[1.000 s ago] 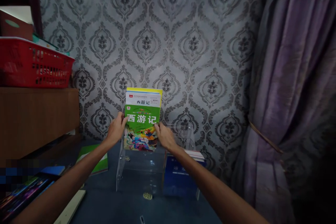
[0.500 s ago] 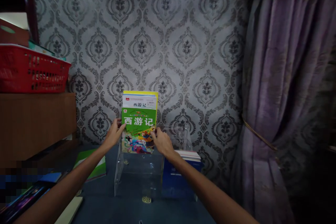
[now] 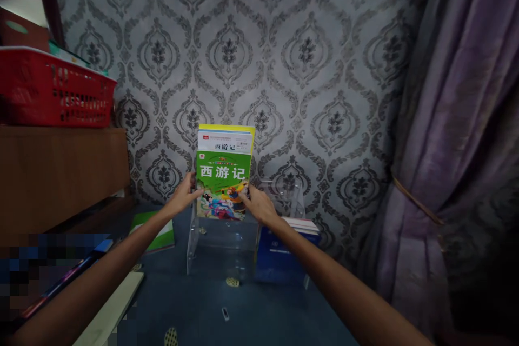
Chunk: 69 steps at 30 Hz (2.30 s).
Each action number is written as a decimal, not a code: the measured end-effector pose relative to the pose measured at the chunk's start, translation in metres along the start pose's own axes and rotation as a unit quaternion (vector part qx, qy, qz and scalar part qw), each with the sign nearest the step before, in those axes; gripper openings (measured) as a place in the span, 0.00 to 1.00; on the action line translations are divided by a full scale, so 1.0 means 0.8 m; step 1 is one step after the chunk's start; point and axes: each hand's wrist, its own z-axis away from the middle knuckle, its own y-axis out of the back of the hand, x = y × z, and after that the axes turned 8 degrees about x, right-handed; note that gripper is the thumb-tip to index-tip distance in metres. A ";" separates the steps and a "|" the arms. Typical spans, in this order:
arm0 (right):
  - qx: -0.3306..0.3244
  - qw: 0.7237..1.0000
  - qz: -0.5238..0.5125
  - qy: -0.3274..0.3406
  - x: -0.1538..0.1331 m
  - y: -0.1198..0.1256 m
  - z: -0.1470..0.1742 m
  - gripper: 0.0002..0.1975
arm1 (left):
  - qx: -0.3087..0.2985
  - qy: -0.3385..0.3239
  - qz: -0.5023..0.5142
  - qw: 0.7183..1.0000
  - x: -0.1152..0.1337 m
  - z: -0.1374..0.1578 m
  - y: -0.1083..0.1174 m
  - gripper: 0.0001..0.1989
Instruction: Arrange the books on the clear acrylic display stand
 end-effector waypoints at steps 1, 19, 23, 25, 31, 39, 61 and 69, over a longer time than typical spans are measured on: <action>-0.003 1.000 0.001 0.003 0.001 0.000 0.000 0.18 | -0.016 0.001 0.007 1.000 -0.002 0.000 0.001 0.35; -0.017 0.998 0.053 0.008 -0.015 0.007 0.012 0.14 | -0.035 0.041 -0.107 0.993 0.015 0.013 0.007 0.41; -0.013 0.997 0.074 -0.007 -0.026 0.015 0.028 0.16 | -0.043 0.074 -0.090 0.992 0.008 0.025 0.007 0.43; -0.004 0.997 0.082 -0.007 -0.031 0.018 0.036 0.17 | -0.036 0.098 -0.071 0.992 0.000 0.038 0.004 0.44; 0.080 0.987 0.120 0.066 -0.036 0.009 0.062 0.18 | -0.053 0.106 -0.141 0.983 -0.032 0.109 0.004 0.31; 0.233 0.944 -0.043 0.230 -0.033 -0.052 0.132 0.18 | -0.166 0.180 -0.371 0.896 -0.063 0.177 0.043 0.26; 0.023 0.936 -0.233 0.263 -0.060 -0.207 0.297 0.16 | -0.211 0.195 -0.506 0.814 -0.098 0.191 0.081 0.23; 0.079 0.926 -0.216 0.298 -0.047 -0.211 0.305 0.19 | -0.274 0.151 -0.502 0.806 -0.093 0.172 0.089 0.18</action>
